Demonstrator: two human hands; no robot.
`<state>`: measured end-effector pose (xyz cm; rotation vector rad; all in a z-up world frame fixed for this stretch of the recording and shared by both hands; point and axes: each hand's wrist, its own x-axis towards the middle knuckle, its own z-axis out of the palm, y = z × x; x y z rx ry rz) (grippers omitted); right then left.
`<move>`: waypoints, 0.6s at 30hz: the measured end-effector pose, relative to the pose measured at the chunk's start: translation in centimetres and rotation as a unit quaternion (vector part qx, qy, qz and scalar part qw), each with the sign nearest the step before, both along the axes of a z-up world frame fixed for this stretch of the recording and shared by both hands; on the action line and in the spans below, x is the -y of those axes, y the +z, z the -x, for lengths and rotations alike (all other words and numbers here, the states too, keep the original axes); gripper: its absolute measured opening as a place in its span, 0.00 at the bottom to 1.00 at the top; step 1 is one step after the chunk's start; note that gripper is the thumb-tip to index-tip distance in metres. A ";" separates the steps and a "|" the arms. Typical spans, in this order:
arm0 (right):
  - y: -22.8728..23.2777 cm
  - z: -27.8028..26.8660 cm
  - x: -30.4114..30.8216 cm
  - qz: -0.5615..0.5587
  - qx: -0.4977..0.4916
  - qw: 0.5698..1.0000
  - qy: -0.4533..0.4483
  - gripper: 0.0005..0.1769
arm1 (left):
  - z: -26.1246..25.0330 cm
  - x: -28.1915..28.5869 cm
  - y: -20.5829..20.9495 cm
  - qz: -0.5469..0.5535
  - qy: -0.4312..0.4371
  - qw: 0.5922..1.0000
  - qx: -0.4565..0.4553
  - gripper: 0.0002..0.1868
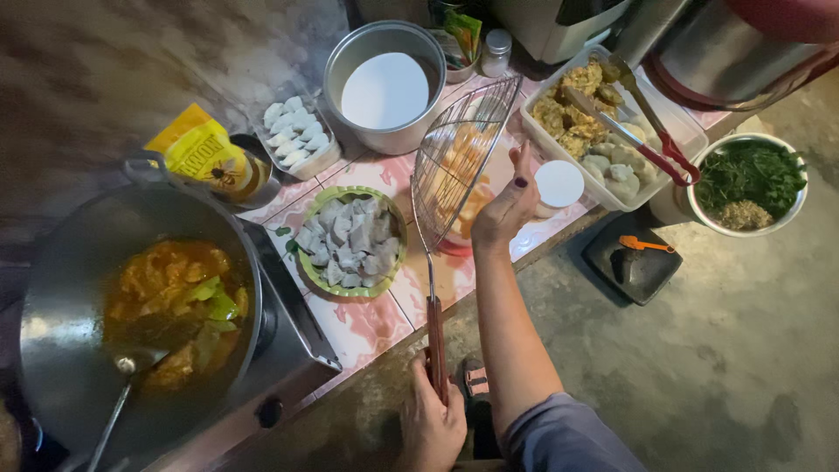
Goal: The person deep-fries dumplings in a wok, removes them with a strainer, and places them in a container. They then add more dumplings to the hot oil and continue frying while stirring a separate pot of sauce.
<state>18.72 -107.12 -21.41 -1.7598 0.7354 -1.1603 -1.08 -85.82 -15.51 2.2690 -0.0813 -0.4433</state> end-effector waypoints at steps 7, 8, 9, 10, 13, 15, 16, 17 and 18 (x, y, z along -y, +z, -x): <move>0.1 -0.5 0.2 -0.016 0.060 0.998 0.016 0.39 | 0.4 -1.3 0.3 -0.038 0.016 0.999 -0.031 0.34; 0.1 -0.6 0.2 -0.015 0.063 0.998 0.013 0.40 | 0.4 -1.5 0.0 -0.044 0.004 0.999 0.021 0.34; 0.2 -0.6 0.2 -0.017 0.059 0.998 0.010 0.40 | 0.4 -1.5 -0.3 -0.051 -0.008 0.996 0.073 0.35; 0.3 -0.6 0.3 -0.020 0.056 0.998 0.007 0.40 | 0.5 -1.8 -0.5 -0.043 -0.016 0.997 0.059 0.34; 0.4 -0.8 0.4 -0.021 0.073 0.997 0.007 0.39 | 0.5 -2.1 -1.3 -0.029 -0.016 0.999 0.011 0.33; 0.5 -0.6 0.6 -0.022 0.080 0.996 0.010 0.38 | 0.7 -1.9 -1.9 -0.034 0.016 0.999 -0.034 0.32; 0.4 -0.4 0.6 -0.023 0.076 0.997 0.011 0.38 | 0.9 -2.0 -2.1 -0.024 0.007 1.000 0.002 0.32; 0.3 -0.4 0.7 -0.024 0.073 0.997 0.011 0.38 | 0.8 -2.2 -2.4 -0.014 -0.004 0.999 0.039 0.33; 0.2 -0.5 0.7 -0.023 0.078 0.997 0.015 0.37 | 0.7 -2.2 -2.7 -0.004 -0.014 0.997 0.076 0.33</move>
